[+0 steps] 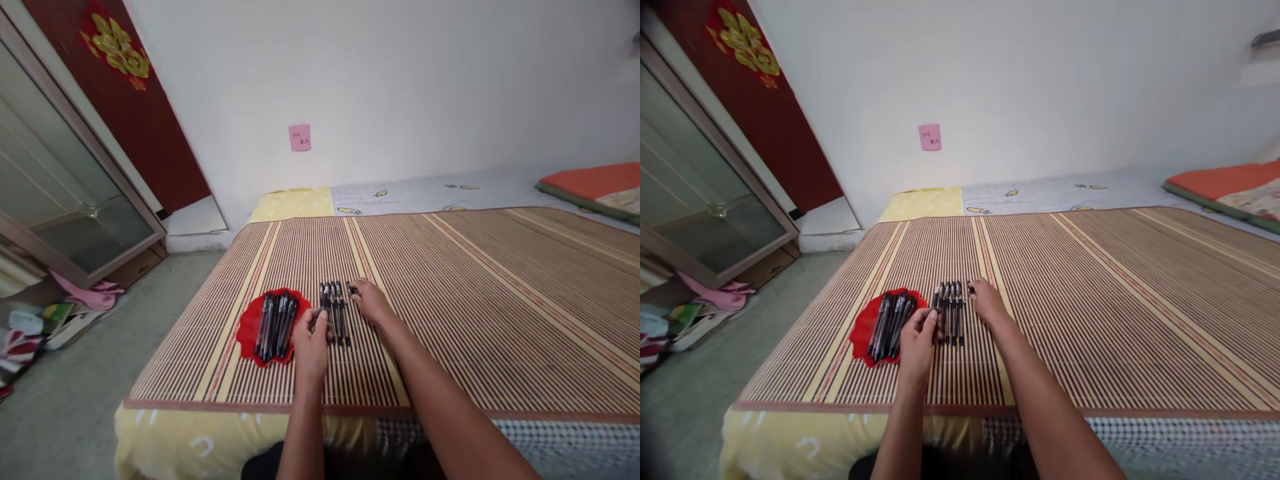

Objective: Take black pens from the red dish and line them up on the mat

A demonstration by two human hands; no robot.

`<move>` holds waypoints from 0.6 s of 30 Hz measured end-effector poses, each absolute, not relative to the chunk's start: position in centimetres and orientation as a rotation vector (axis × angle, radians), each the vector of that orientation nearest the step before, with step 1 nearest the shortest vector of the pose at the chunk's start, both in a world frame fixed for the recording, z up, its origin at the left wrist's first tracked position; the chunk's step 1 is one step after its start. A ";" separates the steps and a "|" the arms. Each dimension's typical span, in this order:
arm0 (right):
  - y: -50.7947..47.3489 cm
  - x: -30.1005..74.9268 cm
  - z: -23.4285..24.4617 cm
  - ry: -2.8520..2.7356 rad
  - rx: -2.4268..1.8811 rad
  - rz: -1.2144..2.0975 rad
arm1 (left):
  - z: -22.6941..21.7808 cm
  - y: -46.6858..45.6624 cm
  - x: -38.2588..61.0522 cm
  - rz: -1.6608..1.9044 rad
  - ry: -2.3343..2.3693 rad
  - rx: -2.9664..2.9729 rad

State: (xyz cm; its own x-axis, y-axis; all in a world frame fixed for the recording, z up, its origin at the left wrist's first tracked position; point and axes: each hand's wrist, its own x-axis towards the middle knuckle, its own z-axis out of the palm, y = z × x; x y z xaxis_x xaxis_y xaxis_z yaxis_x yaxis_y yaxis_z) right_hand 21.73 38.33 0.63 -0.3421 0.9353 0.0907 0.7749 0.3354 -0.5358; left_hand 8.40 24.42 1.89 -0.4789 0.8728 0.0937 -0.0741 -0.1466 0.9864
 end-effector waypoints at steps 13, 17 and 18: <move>38.4 21.5 0.0 -2.253 -1.438 0.575 | 1.9 24.5 9.0 1.694 1.387 0.928; 38.4 21.6 0.0 -2.257 -1.425 0.575 | 1.7 24.5 8.9 1.698 1.372 0.934; 38.3 21.7 0.0 -2.253 -1.423 0.574 | 1.7 24.5 8.8 1.700 1.367 0.933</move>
State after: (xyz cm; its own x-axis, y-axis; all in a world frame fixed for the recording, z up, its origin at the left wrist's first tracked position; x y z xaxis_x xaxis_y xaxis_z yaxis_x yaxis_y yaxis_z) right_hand 21.65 38.34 0.05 -0.3929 0.9112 0.1235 0.7411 0.3933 -0.5442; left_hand 8.83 24.55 1.71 -0.4529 0.8876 0.0834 -0.1092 -0.1481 0.9829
